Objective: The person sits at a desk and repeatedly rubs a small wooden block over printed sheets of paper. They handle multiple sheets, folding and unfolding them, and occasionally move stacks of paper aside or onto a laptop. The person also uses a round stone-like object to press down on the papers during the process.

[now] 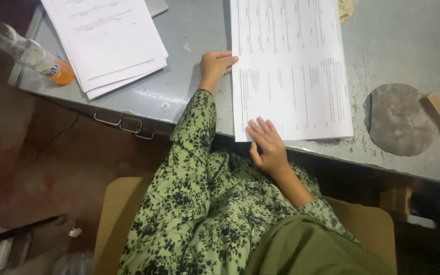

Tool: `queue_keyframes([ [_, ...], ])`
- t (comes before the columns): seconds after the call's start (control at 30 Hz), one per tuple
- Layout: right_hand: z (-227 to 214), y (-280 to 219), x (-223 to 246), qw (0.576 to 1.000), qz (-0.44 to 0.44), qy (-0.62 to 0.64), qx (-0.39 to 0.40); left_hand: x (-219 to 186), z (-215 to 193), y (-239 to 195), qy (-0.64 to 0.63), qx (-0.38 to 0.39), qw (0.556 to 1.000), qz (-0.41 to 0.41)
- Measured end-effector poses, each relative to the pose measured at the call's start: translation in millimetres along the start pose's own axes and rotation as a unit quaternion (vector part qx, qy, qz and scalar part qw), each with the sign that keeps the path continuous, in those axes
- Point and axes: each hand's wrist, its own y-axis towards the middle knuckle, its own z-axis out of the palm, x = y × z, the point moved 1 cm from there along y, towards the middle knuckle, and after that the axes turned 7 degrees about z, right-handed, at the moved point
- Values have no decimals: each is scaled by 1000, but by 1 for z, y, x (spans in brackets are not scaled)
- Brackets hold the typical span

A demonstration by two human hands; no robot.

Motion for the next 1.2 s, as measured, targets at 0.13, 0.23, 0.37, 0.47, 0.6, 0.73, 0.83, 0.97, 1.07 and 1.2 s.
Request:
queue_keyframes([
  [0.13, 2, -2, -3, 1000, -9, 9, -9, 0, 1, 0, -3, -5, 1000, -20],
  [0.23, 9, 1, -6, 998, -21, -2, -54, 17, 1, 13, -20, -10, 1000, -5],
  [0.37, 8, 5, -2, 995, -28, -16, -96, 20, 1, 16, -24, -12, 999, 18],
  [0.47, 6, 7, -2, 995, -5, -18, -96, 15, 2, 10, -32, -17, 999, 13],
  [0.6, 33, 26, -33, 989, 51, -13, -140, 27, 3, 18, -21, -22, 999, 25],
  [0.73, 37, 97, -30, 992, 109, -54, 22, 57, 8, 47, -47, -10, 998, 39],
  [0.83, 54, 129, -46, 987, 125, -38, 95, 70, 8, 54, -57, -4, 997, 48],
  [0.97, 44, 136, -62, 982, 119, -140, 48, 52, 5, 44, -27, -21, 999, 6],
  [1.07, 51, 126, -135, 973, 169, -156, 37, 48, 3, 42, -23, -14, 1000, 2],
  [1.2, -10, 109, -184, 953, 156, -260, -10, 25, 3, 20, -20, -30, 999, 10],
])
